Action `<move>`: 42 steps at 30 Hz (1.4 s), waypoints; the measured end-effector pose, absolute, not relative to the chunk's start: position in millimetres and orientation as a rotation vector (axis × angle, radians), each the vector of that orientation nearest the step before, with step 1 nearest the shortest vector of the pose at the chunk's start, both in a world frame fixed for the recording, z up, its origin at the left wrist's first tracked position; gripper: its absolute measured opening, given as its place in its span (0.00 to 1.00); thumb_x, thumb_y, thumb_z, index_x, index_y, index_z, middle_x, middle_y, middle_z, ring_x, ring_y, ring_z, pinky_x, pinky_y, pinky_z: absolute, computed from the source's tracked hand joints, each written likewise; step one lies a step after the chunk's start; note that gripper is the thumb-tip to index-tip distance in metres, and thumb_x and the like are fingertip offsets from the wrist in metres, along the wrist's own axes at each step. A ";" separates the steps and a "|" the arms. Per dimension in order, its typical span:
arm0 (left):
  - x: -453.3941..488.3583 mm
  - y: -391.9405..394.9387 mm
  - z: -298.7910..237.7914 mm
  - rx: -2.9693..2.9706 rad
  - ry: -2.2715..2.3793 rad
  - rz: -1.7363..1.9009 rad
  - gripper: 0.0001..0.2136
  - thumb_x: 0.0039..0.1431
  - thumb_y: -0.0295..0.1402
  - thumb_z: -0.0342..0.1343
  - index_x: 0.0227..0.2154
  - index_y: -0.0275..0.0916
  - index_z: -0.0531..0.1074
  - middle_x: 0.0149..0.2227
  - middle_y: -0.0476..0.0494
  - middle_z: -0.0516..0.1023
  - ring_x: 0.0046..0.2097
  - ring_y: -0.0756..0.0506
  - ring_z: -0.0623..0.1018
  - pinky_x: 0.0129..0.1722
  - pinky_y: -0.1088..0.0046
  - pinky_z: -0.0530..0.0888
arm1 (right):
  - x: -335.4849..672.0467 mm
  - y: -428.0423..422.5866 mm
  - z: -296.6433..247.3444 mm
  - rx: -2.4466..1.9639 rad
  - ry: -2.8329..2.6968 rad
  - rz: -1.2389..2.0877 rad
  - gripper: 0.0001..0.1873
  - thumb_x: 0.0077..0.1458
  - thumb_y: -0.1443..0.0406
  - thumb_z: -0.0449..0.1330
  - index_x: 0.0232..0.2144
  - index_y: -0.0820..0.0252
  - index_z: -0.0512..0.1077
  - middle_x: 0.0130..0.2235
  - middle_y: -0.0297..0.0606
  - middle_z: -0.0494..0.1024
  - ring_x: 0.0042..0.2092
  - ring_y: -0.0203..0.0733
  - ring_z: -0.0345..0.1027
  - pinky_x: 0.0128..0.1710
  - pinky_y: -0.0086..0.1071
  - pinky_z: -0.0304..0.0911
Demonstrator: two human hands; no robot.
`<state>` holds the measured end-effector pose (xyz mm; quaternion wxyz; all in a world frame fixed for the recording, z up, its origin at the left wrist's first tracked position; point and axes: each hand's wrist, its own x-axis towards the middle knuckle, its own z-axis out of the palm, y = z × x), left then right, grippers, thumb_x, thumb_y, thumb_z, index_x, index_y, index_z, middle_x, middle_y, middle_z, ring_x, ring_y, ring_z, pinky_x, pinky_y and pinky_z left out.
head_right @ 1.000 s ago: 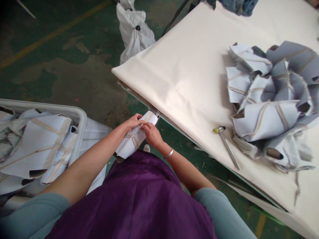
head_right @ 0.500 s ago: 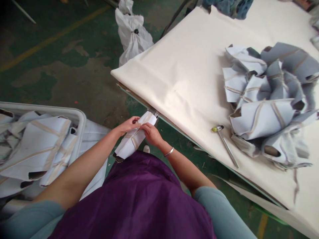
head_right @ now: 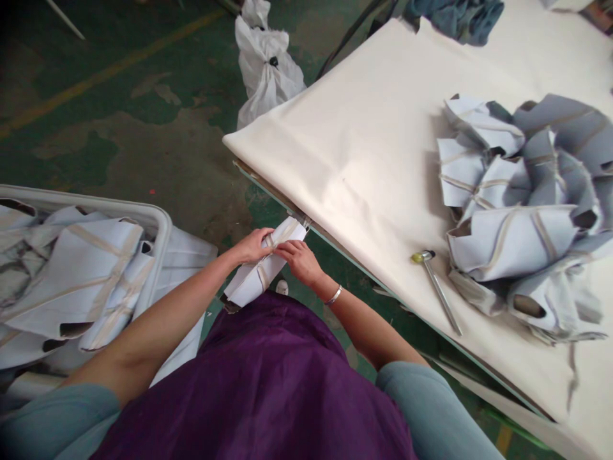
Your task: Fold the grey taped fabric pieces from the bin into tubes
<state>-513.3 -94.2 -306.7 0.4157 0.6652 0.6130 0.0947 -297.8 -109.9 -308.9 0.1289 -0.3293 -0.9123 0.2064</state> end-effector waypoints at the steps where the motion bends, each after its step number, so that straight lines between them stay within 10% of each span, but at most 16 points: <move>1: -514.2 -95.7 -305.6 1.675 1.529 0.215 0.33 0.49 0.38 0.59 0.60 0.35 0.61 0.56 0.33 0.69 0.55 0.38 0.71 0.56 0.62 0.68 | -297.6 -109.9 -309.0 -0.956 -2.650 0.601 0.21 0.60 0.72 0.52 0.54 0.53 0.70 0.53 0.41 0.74 0.54 0.47 0.62 0.53 0.43 0.60; 13: -521.2 -101.6 -306.1 1.561 1.474 0.285 0.39 0.41 0.31 0.63 0.61 0.38 0.60 0.57 0.38 0.71 0.56 0.37 0.71 0.55 0.65 0.68 | -288.6 -85.6 -311.8 -1.044 -2.717 0.437 0.28 0.60 0.73 0.51 0.61 0.51 0.61 0.63 0.35 0.64 0.66 0.48 0.50 0.66 0.53 0.41; 21: -524.8 -99.4 -317.1 1.385 1.314 0.360 0.40 0.43 0.32 0.63 0.62 0.35 0.59 0.57 0.37 0.71 0.55 0.39 0.72 0.54 0.67 0.69 | -326.1 -130.2 -297.0 -1.098 -2.469 0.694 0.21 0.59 0.74 0.50 0.48 0.54 0.75 0.49 0.41 0.75 0.49 0.46 0.63 0.51 0.40 0.63; 42: -529.0 -107.4 -308.1 1.342 1.331 0.385 0.39 0.46 0.38 0.62 0.62 0.38 0.59 0.59 0.38 0.70 0.57 0.40 0.71 0.55 0.66 0.69 | -341.1 -165.1 -304.2 -0.852 -2.516 0.917 0.17 0.55 0.74 0.54 0.36 0.49 0.78 0.50 0.35 0.74 0.63 0.46 0.51 0.63 0.48 0.48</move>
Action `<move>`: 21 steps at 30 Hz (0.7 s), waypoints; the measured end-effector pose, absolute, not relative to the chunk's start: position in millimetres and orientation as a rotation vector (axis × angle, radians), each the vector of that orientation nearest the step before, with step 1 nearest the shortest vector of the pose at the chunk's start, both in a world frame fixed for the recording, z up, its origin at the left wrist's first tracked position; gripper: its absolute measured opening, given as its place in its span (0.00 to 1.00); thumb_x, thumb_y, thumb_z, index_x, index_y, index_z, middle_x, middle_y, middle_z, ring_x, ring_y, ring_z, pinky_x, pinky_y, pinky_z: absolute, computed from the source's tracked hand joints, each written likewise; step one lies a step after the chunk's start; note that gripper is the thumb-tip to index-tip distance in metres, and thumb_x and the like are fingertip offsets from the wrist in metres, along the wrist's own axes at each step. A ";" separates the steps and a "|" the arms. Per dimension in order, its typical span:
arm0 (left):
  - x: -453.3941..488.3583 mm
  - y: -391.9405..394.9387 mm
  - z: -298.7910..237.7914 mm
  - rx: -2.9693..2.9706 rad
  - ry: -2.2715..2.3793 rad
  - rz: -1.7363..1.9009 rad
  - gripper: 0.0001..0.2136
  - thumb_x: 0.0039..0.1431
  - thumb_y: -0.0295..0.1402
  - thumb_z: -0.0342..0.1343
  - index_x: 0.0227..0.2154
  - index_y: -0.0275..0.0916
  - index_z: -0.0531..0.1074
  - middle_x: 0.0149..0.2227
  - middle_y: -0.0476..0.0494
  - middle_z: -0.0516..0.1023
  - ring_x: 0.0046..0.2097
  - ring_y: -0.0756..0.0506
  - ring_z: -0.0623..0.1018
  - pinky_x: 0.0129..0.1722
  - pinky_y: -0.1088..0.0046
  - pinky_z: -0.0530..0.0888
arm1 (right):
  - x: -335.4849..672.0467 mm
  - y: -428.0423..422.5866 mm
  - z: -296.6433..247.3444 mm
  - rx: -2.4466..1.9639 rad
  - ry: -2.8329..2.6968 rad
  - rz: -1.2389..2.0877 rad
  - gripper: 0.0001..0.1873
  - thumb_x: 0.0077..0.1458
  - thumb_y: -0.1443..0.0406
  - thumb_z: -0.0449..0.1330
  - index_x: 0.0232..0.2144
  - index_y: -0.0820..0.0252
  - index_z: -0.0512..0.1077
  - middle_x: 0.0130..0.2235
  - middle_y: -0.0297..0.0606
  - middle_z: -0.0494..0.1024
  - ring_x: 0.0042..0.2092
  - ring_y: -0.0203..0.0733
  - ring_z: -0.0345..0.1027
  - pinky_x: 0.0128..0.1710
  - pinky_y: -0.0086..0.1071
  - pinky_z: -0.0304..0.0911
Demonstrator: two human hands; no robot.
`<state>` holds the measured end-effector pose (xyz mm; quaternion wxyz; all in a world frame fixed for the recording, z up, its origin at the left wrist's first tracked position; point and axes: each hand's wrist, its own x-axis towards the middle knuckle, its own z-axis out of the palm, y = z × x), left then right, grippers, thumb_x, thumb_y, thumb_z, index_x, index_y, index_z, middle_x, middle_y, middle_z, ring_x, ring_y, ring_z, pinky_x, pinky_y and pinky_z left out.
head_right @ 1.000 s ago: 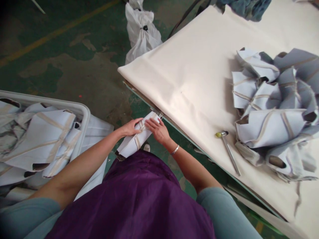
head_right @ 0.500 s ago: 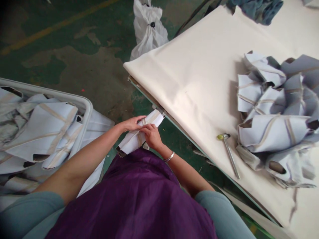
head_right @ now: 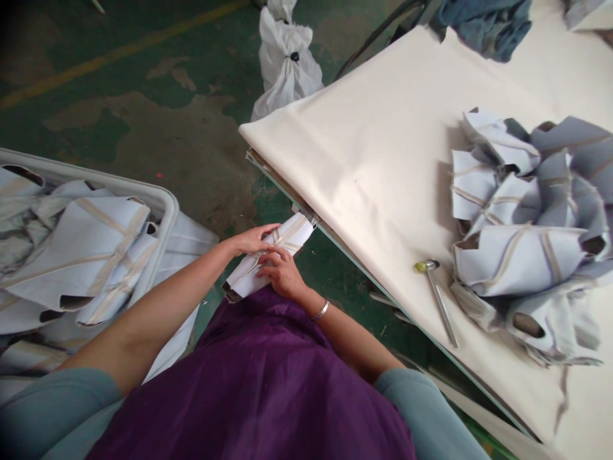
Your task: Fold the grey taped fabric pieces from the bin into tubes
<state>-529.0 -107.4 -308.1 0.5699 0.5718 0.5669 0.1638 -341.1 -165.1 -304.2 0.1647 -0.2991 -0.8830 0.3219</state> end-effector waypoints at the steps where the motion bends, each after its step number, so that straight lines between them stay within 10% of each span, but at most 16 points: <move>1: -531.4 -112.2 -307.5 1.318 1.311 0.425 0.37 0.48 0.38 0.59 0.62 0.37 0.59 0.59 0.37 0.69 0.57 0.41 0.71 0.56 0.66 0.68 | -338.2 -163.4 -305.1 -0.832 -2.518 0.934 0.19 0.56 0.75 0.52 0.41 0.50 0.77 0.51 0.36 0.74 0.62 0.44 0.54 0.63 0.48 0.48; 11: -537.4 -154.4 -308.3 1.384 1.468 0.478 0.32 0.51 0.39 0.59 0.60 0.37 0.62 0.60 0.38 0.68 0.59 0.40 0.69 0.60 0.63 0.64 | -321.8 -146.8 -303.9 -0.900 -2.450 0.968 0.20 0.62 0.72 0.45 0.51 0.61 0.69 0.54 0.44 0.72 0.54 0.38 0.65 0.55 0.34 0.63; 21: -532.5 -198.2 -298.8 1.407 1.740 0.403 0.32 0.54 0.41 0.58 0.62 0.39 0.59 0.60 0.35 0.66 0.59 0.37 0.69 0.59 0.61 0.65 | -323.3 -148.7 -300.8 -0.959 -2.773 0.483 0.26 0.61 0.70 0.52 0.60 0.50 0.63 0.58 0.37 0.70 0.61 0.47 0.57 0.65 0.48 0.44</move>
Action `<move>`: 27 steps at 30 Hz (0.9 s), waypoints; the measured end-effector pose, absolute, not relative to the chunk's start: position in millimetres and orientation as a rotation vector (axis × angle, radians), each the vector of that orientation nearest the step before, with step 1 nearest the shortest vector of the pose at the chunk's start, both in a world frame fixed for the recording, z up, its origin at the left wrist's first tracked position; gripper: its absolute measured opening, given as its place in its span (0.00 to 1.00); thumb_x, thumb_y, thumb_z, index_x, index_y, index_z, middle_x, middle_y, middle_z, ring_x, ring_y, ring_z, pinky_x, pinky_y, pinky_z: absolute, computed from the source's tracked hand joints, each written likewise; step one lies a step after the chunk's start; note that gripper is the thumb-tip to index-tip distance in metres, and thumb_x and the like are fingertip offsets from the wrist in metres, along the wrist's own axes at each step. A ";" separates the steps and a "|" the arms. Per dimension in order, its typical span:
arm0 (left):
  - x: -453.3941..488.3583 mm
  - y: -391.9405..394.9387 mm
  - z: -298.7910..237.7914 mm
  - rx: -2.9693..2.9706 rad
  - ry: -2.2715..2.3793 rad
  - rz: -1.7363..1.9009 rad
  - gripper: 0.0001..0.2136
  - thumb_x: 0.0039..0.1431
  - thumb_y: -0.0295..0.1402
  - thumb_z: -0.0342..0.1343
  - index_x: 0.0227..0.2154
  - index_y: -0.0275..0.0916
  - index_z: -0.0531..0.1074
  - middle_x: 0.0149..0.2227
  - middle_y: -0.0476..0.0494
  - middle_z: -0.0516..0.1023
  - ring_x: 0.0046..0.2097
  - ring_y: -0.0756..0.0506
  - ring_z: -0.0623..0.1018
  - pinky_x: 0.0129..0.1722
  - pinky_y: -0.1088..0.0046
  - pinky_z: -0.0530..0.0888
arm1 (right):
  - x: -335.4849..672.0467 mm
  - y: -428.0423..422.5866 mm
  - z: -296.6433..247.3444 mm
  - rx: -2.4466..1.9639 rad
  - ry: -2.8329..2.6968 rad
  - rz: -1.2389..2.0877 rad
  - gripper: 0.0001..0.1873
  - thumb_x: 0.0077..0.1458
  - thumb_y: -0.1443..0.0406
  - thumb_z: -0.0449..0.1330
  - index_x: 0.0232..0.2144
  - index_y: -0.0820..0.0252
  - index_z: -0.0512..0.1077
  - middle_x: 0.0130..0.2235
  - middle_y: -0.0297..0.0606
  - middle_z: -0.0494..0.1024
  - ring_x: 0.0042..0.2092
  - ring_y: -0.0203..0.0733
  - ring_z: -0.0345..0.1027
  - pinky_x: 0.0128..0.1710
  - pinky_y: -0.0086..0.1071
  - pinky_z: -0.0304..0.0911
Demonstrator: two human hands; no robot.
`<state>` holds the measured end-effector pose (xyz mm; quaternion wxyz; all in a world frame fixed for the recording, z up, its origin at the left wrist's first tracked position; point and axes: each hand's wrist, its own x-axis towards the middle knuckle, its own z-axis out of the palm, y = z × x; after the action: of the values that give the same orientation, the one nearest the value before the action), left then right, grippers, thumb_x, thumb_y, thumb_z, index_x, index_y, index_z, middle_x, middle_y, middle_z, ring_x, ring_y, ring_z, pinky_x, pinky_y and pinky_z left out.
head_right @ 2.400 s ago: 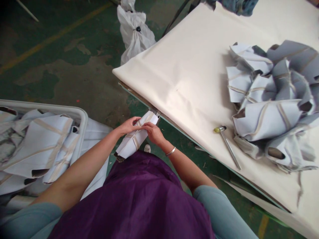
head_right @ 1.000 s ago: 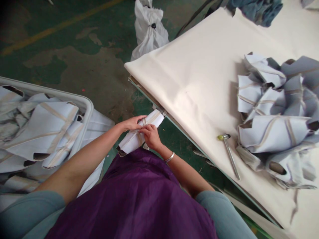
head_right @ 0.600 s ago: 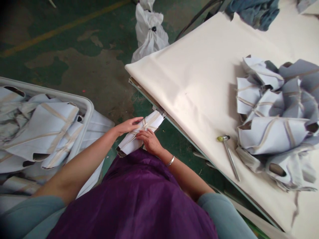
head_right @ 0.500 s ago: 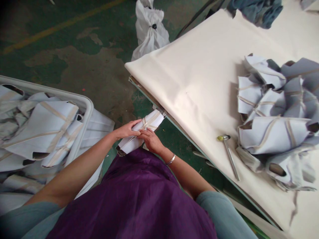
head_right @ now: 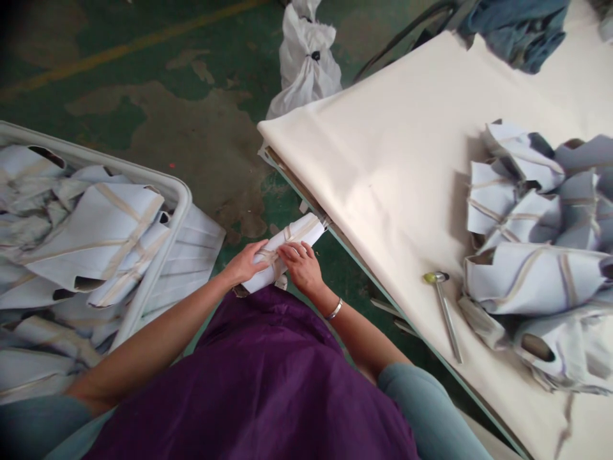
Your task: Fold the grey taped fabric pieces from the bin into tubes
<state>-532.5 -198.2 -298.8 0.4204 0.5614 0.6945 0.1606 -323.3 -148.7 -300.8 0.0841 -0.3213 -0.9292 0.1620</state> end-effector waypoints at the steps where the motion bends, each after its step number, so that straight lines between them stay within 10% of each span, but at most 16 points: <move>1: -537.3 -206.1 -299.7 1.399 1.736 0.410 0.32 0.54 0.39 0.58 0.62 0.39 0.59 0.60 0.35 0.66 0.59 0.37 0.69 0.60 0.61 0.65 | -322.1 -148.7 -301.5 -0.945 -2.784 0.476 0.26 0.61 0.70 0.52 0.60 0.50 0.62 0.59 0.37 0.70 0.61 0.47 0.56 0.65 0.48 0.44; 14: -541.2 -220.4 -281.3 1.405 1.946 0.692 0.33 0.53 0.39 0.58 0.61 0.36 0.58 0.63 0.34 0.61 0.64 0.39 0.60 0.65 0.60 0.57 | -347.0 -84.2 -274.9 -1.201 -2.432 0.455 0.22 0.66 0.61 0.44 0.58 0.58 0.65 0.52 0.43 0.74 0.53 0.47 0.63 0.58 0.44 0.53; 27: -524.4 -177.6 -306.7 1.180 1.745 0.462 0.31 0.51 0.43 0.59 0.58 0.35 0.64 0.55 0.33 0.73 0.52 0.37 0.75 0.52 0.62 0.70 | -393.4 -28.5 -299.6 -1.163 -2.660 0.288 0.25 0.65 0.52 0.45 0.49 0.60 0.72 0.44 0.46 0.76 0.51 0.51 0.63 0.63 0.53 0.40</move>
<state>-524.4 -177.6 -306.7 0.4729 0.4820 0.7130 0.1886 -393.4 -28.5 -299.6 0.1119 -0.3960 -0.9061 0.0980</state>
